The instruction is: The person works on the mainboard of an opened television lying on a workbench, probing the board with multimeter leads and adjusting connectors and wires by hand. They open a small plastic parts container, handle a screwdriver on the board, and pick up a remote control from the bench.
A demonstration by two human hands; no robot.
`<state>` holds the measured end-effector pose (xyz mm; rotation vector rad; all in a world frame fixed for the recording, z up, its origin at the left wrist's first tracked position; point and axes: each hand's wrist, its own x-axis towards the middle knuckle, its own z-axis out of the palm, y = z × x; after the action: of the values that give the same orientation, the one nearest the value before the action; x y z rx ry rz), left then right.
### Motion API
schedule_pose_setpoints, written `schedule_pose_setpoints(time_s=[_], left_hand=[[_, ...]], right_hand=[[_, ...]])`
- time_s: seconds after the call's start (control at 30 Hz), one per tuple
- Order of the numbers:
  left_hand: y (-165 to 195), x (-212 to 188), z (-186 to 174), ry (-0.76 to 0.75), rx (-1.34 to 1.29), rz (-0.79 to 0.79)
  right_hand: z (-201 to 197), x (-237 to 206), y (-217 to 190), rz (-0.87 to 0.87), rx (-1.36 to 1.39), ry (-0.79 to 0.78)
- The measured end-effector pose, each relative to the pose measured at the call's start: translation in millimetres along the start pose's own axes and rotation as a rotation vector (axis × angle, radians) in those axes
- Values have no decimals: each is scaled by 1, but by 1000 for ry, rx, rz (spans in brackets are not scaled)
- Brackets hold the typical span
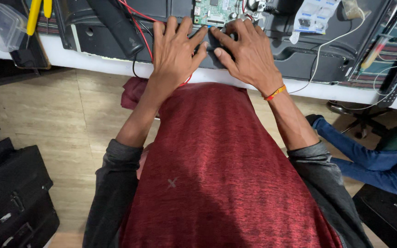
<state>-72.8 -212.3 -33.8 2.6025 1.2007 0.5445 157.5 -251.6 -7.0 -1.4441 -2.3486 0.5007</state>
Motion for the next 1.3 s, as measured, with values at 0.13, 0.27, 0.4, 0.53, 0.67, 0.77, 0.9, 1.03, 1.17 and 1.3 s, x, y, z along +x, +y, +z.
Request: schedule_pose_setpoints(time_s=[0.13, 0.27, 0.4, 0.53, 0.67, 0.77, 0.9, 1.03, 1.17, 1.3], left_hand=[[1, 2, 3, 0, -20, 7], [4, 2, 5, 58, -37, -4], [7, 0, 2, 50, -32, 4], [7, -3, -2, 44, -38, 13], [4, -3, -3, 73, 24, 74], [2, -2, -3, 52, 41, 82], [0, 1, -3, 43, 31, 96], [2, 3, -4, 53, 27, 102], [3, 3, -4, 25, 21, 97], [3, 3, -3, 27, 10, 95]], right_hand=[[5, 2, 3, 133, 120, -50], [9, 3, 2, 80, 69, -38], [9, 3, -1, 51, 44, -40], [8, 1, -2, 19, 75, -6], [8, -5, -7, 38, 81, 21], [10, -8, -11, 11, 16, 43], [11, -9, -9, 18, 4, 20], [11, -10, -7, -13, -17, 61], [11, -11, -6, 9, -26, 42], [11, -11, -6, -7, -57, 53]])
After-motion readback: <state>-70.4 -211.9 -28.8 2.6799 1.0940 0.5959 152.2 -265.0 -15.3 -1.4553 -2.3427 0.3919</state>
